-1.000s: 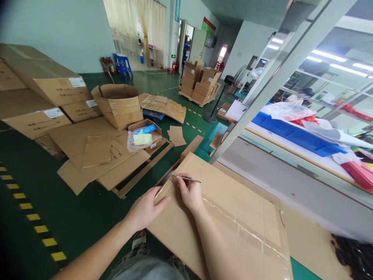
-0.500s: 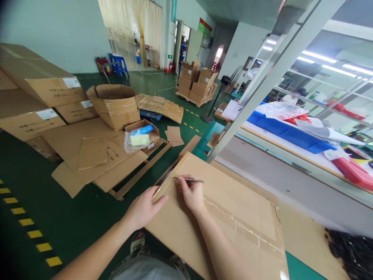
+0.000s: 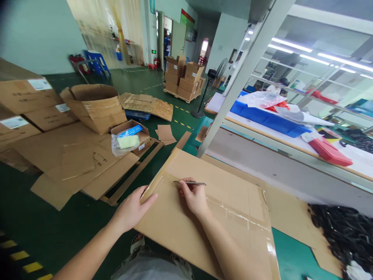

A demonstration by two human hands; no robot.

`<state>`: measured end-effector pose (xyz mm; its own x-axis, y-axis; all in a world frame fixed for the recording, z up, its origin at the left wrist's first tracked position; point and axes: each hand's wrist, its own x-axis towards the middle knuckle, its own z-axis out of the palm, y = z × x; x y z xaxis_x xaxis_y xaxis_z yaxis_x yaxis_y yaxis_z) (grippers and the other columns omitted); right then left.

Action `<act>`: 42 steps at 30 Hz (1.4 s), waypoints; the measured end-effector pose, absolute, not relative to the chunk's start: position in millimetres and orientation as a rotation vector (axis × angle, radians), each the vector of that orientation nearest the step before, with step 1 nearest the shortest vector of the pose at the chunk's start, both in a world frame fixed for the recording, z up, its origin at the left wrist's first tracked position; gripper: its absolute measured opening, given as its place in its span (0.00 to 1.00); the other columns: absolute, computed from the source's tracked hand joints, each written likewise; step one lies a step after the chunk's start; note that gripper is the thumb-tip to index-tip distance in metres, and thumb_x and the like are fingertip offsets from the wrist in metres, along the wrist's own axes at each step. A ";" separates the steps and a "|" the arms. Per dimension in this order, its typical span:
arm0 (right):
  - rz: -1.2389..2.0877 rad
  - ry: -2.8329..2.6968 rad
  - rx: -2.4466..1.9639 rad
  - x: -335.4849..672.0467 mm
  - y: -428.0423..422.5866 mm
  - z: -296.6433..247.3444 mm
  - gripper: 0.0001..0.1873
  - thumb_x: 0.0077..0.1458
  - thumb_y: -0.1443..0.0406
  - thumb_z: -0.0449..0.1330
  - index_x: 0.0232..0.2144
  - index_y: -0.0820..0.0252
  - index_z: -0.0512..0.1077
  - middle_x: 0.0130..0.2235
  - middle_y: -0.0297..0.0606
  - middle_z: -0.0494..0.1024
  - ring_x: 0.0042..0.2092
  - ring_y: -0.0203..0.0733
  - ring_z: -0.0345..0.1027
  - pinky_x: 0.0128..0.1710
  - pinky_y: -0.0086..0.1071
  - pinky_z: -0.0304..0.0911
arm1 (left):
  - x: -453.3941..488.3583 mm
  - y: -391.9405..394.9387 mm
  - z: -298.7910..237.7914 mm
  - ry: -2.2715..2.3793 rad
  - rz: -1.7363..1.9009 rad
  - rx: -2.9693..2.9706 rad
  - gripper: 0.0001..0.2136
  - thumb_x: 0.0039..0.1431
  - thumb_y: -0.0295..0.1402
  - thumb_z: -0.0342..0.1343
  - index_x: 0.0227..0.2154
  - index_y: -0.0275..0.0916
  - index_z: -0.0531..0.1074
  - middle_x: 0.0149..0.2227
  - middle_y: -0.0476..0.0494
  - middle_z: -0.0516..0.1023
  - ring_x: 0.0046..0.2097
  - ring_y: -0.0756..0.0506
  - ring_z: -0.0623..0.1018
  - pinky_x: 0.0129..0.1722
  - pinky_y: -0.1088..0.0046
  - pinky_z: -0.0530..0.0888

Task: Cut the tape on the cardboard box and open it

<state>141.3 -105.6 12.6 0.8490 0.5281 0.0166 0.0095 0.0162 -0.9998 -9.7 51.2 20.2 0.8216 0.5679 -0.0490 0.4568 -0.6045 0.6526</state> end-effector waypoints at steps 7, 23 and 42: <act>0.420 -0.401 -1.480 144.2 -132.4 11.3 0.19 0.48 0.50 0.64 0.30 0.61 0.72 0.24 0.33 0.72 0.25 0.37 0.66 0.25 0.30 0.64 | -7.6 54.2 19.8 0.734 0.180 2.309 0.21 0.59 0.51 0.46 0.45 0.42 0.69 0.46 0.40 0.76 0.47 0.39 0.76 0.42 0.68 0.70; 0.432 -0.267 -1.485 158.8 -215.5 9.9 0.17 0.51 0.52 0.62 0.30 0.61 0.70 0.21 0.31 0.69 0.25 0.36 0.63 0.28 0.31 0.60 | 0.1 59.6 22.4 0.832 0.059 2.256 0.24 0.55 0.57 0.48 0.44 0.43 0.68 0.47 0.42 0.77 0.49 0.38 0.75 0.47 0.64 0.71; 0.475 -0.244 -1.495 189.5 -316.4 3.5 0.15 0.52 0.54 0.61 0.30 0.62 0.69 0.23 0.31 0.69 0.25 0.34 0.63 0.27 0.30 0.61 | 6.4 79.2 14.7 1.160 0.098 2.485 0.30 0.51 0.60 0.49 0.47 0.44 0.73 0.44 0.53 0.80 0.45 0.41 0.79 0.38 0.73 0.75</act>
<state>189.5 -316.4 3.5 0.8850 0.4465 -0.1323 -0.1517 0.0078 -0.9884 6.4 79.2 14.7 0.6543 0.7493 -0.1016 0.7217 -0.5788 0.3796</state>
